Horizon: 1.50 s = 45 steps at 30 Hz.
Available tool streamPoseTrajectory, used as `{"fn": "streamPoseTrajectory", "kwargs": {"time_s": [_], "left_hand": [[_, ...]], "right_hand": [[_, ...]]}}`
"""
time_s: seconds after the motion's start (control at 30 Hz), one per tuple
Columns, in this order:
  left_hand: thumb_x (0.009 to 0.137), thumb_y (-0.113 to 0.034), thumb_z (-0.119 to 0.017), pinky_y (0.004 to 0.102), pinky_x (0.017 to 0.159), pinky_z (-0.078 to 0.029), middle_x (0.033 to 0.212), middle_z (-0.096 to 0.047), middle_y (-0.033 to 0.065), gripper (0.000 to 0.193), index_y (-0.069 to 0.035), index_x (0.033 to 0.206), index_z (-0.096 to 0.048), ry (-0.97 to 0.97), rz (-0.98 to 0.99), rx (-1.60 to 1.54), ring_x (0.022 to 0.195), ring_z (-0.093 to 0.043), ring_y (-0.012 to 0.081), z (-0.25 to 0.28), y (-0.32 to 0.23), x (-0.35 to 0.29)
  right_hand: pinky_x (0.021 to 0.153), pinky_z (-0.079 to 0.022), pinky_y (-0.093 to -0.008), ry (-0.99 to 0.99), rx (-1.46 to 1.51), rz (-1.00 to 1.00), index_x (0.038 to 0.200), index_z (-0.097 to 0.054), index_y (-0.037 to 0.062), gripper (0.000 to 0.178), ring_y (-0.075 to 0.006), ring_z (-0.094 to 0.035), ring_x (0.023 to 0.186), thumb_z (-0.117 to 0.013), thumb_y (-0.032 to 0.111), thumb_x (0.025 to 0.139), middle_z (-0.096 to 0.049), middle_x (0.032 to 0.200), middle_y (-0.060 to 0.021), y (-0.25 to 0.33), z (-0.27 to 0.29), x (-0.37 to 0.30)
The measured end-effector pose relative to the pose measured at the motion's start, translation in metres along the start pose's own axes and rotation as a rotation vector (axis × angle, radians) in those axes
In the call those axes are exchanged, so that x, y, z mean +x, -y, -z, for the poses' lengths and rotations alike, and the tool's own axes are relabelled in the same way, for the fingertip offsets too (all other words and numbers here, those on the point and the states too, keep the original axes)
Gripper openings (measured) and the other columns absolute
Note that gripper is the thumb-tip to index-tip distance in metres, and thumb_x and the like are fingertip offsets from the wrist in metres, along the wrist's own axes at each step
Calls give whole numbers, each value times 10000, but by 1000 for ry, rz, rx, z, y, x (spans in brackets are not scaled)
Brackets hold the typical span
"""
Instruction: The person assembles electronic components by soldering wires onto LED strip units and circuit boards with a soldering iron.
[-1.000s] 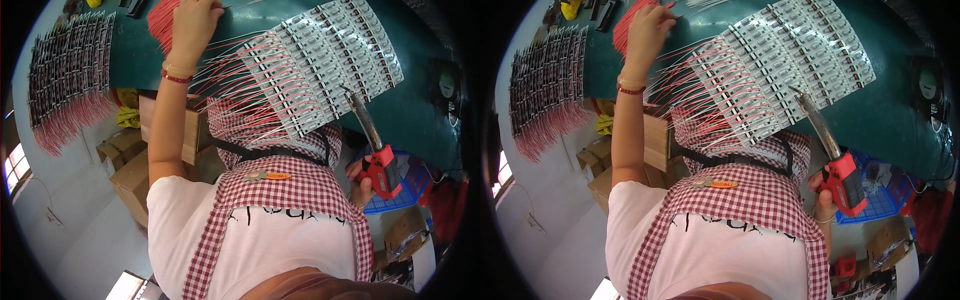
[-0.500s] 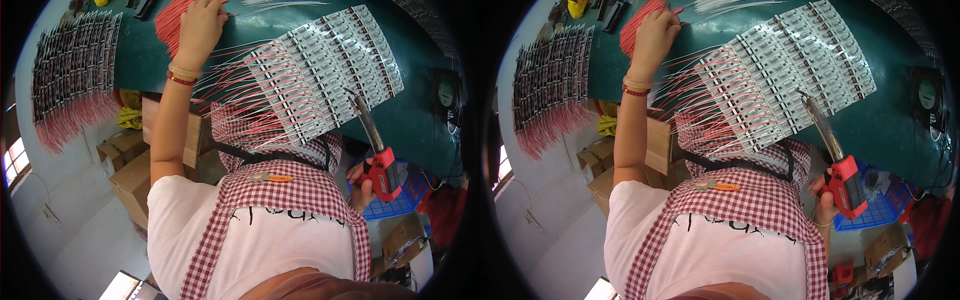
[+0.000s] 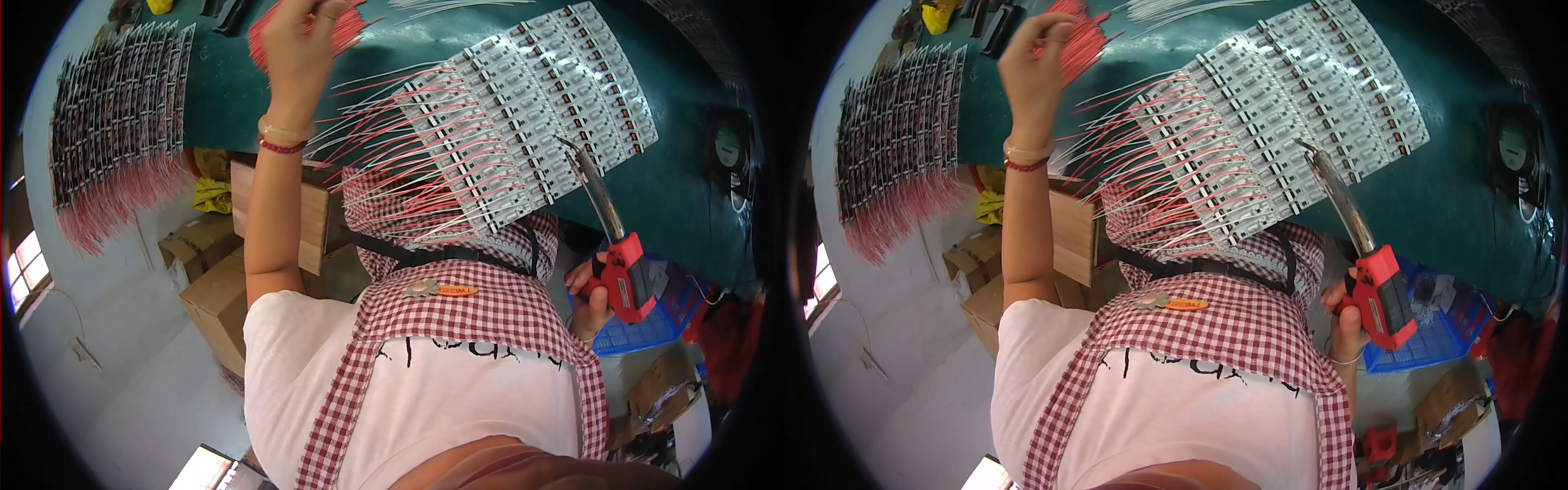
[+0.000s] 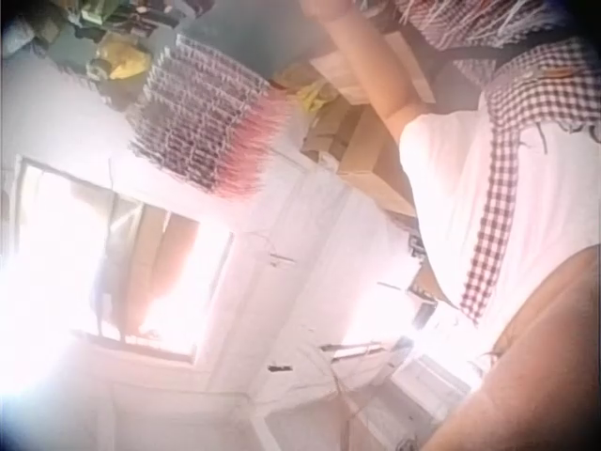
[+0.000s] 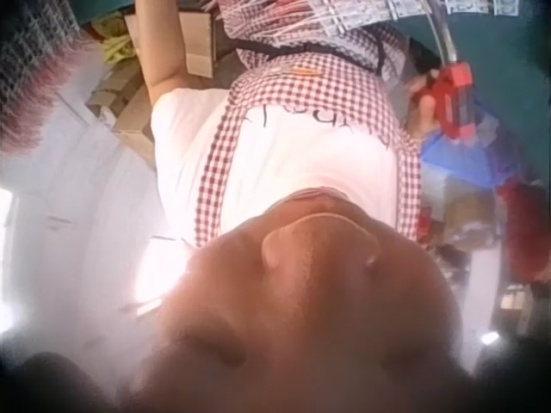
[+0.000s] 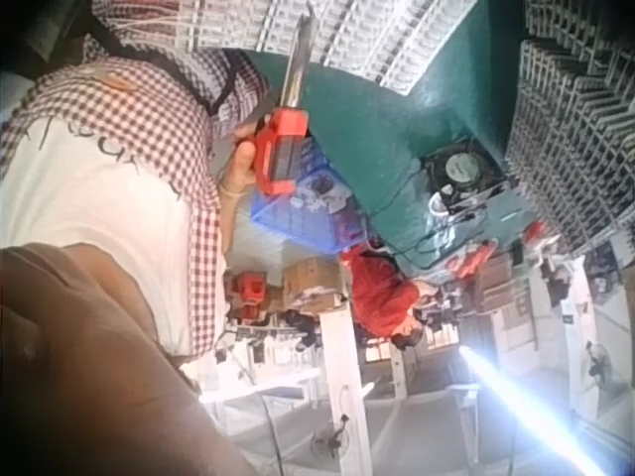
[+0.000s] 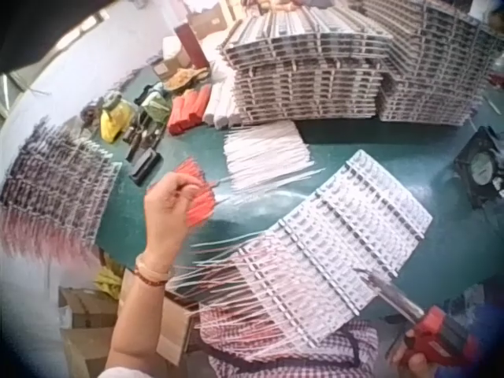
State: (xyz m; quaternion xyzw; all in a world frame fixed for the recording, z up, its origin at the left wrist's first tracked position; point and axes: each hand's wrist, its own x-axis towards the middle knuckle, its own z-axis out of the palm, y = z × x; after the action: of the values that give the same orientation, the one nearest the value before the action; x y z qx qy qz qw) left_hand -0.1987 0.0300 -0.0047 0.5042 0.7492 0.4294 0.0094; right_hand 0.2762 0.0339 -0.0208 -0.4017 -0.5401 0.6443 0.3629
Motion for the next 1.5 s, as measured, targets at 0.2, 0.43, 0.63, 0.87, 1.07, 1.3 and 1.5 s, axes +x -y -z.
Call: {"fn": "streamPoseTrajectory", "kwargs": {"time_s": [0.2,0.43,0.63,0.87,1.07,1.3,1.5], "left_hand": [[1010,-119,-556,262,718,-471,886,-613,66,227,46,1157,-610,-443,-7,-846,731,-519,130,6,-33,-13],[1001,-104,-569,249,739,-475,947,-634,81,258,69,1188,-608,-523,101,-777,780,-545,130,-28,-32,-44],[861,-24,-666,318,729,-498,859,-644,80,139,12,993,-645,-144,214,-540,799,-603,204,-24,-98,-52],[759,17,-696,365,670,-450,805,-546,80,147,-42,887,-655,414,-106,-116,769,-554,264,-61,-151,-117],[738,11,-718,351,653,-413,764,-498,64,156,-47,879,-683,407,-170,67,737,-516,238,-68,-154,-136],[723,32,-730,349,636,-421,738,-491,58,184,-47,888,-708,354,-205,-7,710,-505,231,-71,-151,-144],[730,24,-739,347,629,-412,734,-490,55,171,-51,881,-709,343,-202,-26,700,-496,231,-71,-148,-147]], "right_hand": [[550,-422,-291,4,36,-16,1259,-435,-38,634,-147,-492,567,-603,477,928,-529,689,-65,0,-2,2],[556,-429,-290,25,37,2,1254,-438,-39,635,-146,-491,567,-601,481,927,-529,696,-66,3,-5,3],[557,-431,-288,2,61,6,1241,-441,-37,634,-149,-500,571,-601,488,923,-528,682,-64,1,-1,0],[618,-455,-306,-16,95,-179,1291,-489,-24,747,-152,-529,634,-700,537,847,-567,737,-61,2,13,-28],[635,-445,-318,35,11,-248,1275,-488,-6,698,-168,-519,618,-687,522,864,-545,677,-60,-3,22,-54],[655,-442,-327,30,25,-305,1281,-492,-5,679,-171,-528,664,-705,480,857,-566,750,-64,-6,24,-62],[645,-432,-284,63,46,-289,1269,-532,-38,665,-153,-541,720,-699,464,867,-595,826,-70,-13,30,-68]]}}
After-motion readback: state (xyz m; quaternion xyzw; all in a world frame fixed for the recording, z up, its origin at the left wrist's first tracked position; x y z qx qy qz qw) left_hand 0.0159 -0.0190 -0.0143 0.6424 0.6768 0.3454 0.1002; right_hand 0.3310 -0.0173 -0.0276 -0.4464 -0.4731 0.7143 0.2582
